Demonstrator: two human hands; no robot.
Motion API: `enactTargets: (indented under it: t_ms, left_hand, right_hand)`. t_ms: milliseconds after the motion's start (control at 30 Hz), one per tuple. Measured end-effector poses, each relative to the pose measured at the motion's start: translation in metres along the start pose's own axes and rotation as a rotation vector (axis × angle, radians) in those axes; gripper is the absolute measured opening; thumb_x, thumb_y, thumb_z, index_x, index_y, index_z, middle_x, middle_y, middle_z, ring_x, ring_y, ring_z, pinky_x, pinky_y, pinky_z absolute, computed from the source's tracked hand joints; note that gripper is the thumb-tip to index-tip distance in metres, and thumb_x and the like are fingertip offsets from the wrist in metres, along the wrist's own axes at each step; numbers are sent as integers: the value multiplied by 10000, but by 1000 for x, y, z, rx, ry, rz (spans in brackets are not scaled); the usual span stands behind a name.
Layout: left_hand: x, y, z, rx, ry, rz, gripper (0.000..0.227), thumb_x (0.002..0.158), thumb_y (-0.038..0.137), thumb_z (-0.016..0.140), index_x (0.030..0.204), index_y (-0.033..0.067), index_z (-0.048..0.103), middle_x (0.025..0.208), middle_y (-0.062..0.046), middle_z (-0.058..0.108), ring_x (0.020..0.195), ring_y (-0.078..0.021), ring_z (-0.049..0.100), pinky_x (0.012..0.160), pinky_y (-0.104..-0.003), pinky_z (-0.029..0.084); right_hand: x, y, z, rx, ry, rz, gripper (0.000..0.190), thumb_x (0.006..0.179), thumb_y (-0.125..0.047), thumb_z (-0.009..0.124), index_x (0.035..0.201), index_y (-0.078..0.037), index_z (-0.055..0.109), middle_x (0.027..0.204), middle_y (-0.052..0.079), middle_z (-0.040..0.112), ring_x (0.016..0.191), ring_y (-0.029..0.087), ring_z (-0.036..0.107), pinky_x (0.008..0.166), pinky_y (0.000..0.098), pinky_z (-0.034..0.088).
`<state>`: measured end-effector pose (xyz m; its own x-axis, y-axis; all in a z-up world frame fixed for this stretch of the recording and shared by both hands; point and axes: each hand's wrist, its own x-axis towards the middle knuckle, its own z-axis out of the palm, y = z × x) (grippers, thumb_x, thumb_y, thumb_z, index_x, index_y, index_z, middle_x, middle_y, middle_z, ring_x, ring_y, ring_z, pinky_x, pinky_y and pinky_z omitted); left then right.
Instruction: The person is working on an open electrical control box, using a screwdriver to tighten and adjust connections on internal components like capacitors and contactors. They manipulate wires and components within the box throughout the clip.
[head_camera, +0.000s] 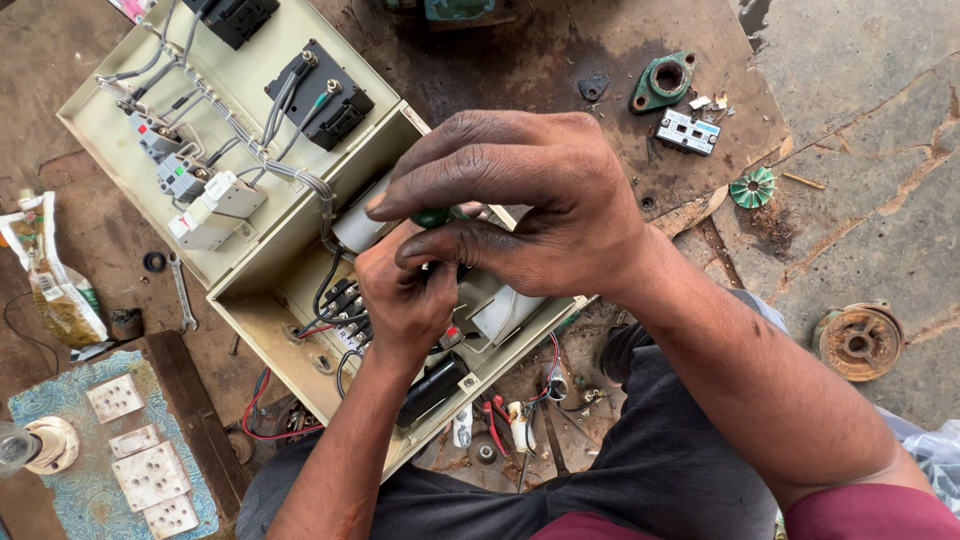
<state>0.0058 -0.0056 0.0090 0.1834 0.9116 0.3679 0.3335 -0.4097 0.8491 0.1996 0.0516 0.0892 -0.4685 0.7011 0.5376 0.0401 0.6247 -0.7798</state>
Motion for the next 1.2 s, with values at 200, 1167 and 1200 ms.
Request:
enactTargets:
  t_ms: [200, 1167, 1200]
  left_hand:
    - [-7, -16, 3, 6, -7, -17, 57, 912, -25, 672, 952, 13, 689, 845, -70, 670, 762, -183, 686, 718, -336, 545]
    - [6, -9, -4, -72, -123, 15, 122, 862, -131, 615, 912, -23, 640, 835, -115, 681, 766, -246, 711, 707, -352, 550]
    - [7, -8, -4, -78, -125, 11, 127, 859, -131, 614, 914, -20, 642, 837, -113, 683, 767, -244, 713, 709, -351, 553]
  right_hand:
    - [0, 1, 11, 97, 80, -23, 212, 1016, -182, 783, 1134, -42, 675, 1062, 82, 711, 963, 176, 735, 846, 277, 625]
    - [0, 11, 42, 335, 88, 117, 501, 1181, -326, 525, 773, -35, 515, 634, 4, 404, 524, 78, 407, 496, 286, 303]
    - [-1, 10, 42, 334, 92, 120, 502, 1185, -325, 523, 780, -27, 517, 641, 6, 406, 531, 78, 411, 502, 285, 311]
